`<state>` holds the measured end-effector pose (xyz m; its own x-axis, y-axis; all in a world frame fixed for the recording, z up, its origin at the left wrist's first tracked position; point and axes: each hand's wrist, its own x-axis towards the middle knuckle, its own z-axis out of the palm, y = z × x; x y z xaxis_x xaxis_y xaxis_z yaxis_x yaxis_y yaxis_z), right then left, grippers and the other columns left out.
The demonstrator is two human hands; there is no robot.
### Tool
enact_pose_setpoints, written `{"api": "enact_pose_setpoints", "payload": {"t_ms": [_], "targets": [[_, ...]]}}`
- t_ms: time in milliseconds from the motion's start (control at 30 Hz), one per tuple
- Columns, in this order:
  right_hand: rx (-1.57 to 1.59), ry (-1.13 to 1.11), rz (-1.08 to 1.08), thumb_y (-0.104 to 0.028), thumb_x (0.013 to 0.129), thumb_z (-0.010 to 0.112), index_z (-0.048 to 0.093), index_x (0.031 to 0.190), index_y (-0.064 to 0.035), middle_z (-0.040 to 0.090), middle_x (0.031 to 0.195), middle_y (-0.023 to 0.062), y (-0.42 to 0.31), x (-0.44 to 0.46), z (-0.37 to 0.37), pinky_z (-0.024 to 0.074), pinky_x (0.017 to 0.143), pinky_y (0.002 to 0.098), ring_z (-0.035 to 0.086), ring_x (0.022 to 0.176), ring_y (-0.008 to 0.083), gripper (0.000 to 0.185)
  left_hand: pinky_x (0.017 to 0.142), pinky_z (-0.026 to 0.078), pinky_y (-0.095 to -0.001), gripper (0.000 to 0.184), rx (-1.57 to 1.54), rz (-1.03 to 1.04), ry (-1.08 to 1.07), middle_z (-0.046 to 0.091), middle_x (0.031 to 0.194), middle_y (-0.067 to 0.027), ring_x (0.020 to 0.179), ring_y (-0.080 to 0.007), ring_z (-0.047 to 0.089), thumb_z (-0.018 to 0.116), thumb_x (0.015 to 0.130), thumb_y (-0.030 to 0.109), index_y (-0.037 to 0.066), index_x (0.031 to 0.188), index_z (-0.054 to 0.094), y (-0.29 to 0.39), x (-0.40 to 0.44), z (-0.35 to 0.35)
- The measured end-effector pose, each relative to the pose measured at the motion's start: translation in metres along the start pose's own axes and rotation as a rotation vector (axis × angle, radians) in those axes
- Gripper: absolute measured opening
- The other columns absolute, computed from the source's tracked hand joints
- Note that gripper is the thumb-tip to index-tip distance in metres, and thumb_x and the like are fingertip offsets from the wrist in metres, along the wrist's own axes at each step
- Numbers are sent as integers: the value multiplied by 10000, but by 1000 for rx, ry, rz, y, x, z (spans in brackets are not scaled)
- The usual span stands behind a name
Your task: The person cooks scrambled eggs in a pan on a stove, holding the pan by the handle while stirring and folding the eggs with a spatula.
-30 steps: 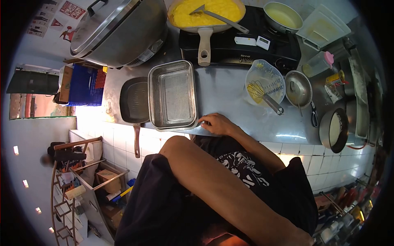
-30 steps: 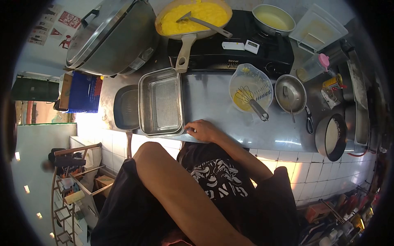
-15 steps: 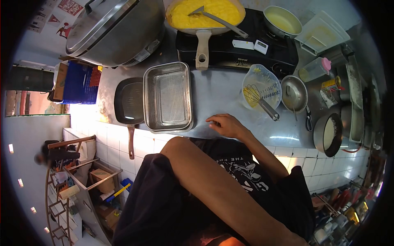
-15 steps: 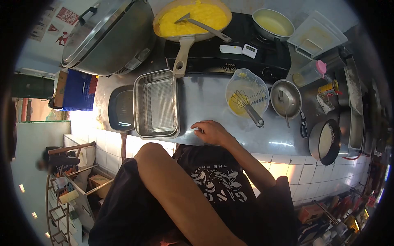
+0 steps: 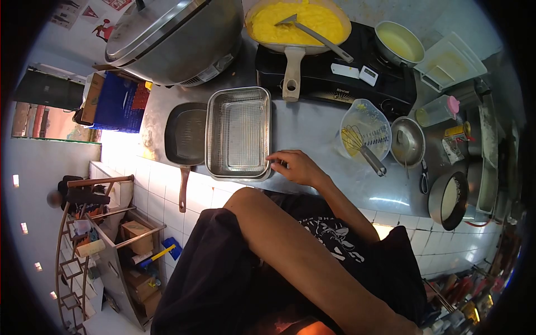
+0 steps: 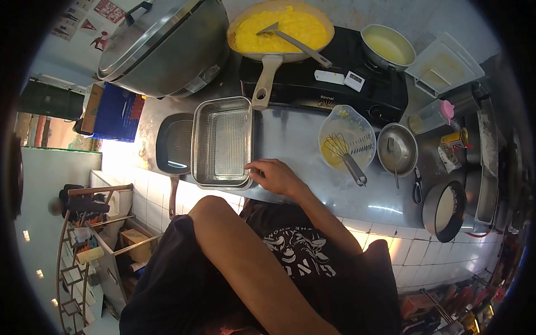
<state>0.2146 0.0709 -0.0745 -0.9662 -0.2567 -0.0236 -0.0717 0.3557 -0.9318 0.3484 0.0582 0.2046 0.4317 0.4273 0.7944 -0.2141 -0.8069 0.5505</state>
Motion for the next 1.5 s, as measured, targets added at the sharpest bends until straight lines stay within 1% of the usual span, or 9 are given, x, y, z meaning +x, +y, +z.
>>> {"api": "enact_pose_setpoints", "payload": {"t_ms": [200, 433, 600, 700, 867, 1200, 1300, 1433, 1500], "targets": [[-109, -93, -60, -220, 826, 535, 590, 1057, -80, 619, 847, 98, -58, -5, -48, 462, 730, 338, 597, 791, 240, 276, 717, 453, -427, 255, -31, -19, -23, 606, 788, -181, 768, -333, 582, 482, 807, 207, -18, 770, 597, 3, -1, -2], [-566, 381, -86, -204, 795, 589, 589, 983, -47, 596, 831, 119, -121, 1, -185, 460, 731, 343, 591, 803, 259, 245, 749, 440, -422, 228, 15, -142, 435, 601, 867, -156, 834, -323, 567, 496, 815, 204, -2, 817, 595, 6, -40, -20], [-769, 474, 60, -177, 736, 645, 521, 1010, -14, 544, 929, 177, -57, 66, -240, 448, 744, 385, 563, 848, 343, 343, 743, 489, -343, 174, 290, -634, 626, 546, 1043, -90, 930, -237, 564, 585, 781, 63, 42, 954, 575, 16, -115, -74], [-822, 412, 91, -162, 724, 642, 453, 1085, -34, 520, 963, 215, -22, 93, -237, 452, 760, 421, 553, 880, 386, 427, 751, 464, -303, 119, 691, -704, 901, 587, 923, -96, 867, -221, 586, 554, 797, 33, 8, 912, 574, 15, -161, -97], [-903, 328, 230, -134, 758, 545, 407, 1178, -78, 558, 969, 259, -2, 125, -240, 465, 765, 456, 566, 900, 407, 445, 780, 435, -264, 116, 476, -754, 1646, 597, 918, -77, 857, -142, 565, 543, 817, 35, 4, 921, 582, 11, -221, -112], [-1202, 430, 156, -221, 823, 536, 569, 1124, -170, 644, 889, 114, -143, 76, -297, 474, 749, 418, 605, 839, 320, 307, 803, 415, -264, 241, 903, -756, 1823, 557, 967, -68, 880, -130, 530, 532, 845, 132, 7, 1050, 512, -1, -271, -130], [-1322, 292, 165, -216, 826, 530, 592, 1107, -178, 644, 896, 104, -168, 56, -302, 477, 743, 407, 606, 843, 307, 290, 830, 428, -353, 398, 309, -675, 2061, 533, 952, -96, 887, -182, 544, 525, 848, 292, 36, 1136, 423, -3, -282, -151], [-1428, 128, 394, -165, 822, 495, 599, 1101, -170, 630, 954, 121, -160, 63, -293, 478, 763, 403, 607, 843, 309, 298, 807, 449, -377, 387, -418, -552, 1900, 547, 970, -102, 866, -198, 566, 481, 860, 318, 19, 1105, 468, -11, -292, -182], [-1413, 83, 452, -132, 814, 469, 575, 1131, -166, 624, 941, 146, -126, 78, -288, 481, 758, 419, 607, 837, 324, 335, 648, 498, -310, 366, -721, -401, 1930, 553, 881, -91, 710, -163, 559, 471, 866, 269, -8, 1104, 455, -18, -285, -194]]}}
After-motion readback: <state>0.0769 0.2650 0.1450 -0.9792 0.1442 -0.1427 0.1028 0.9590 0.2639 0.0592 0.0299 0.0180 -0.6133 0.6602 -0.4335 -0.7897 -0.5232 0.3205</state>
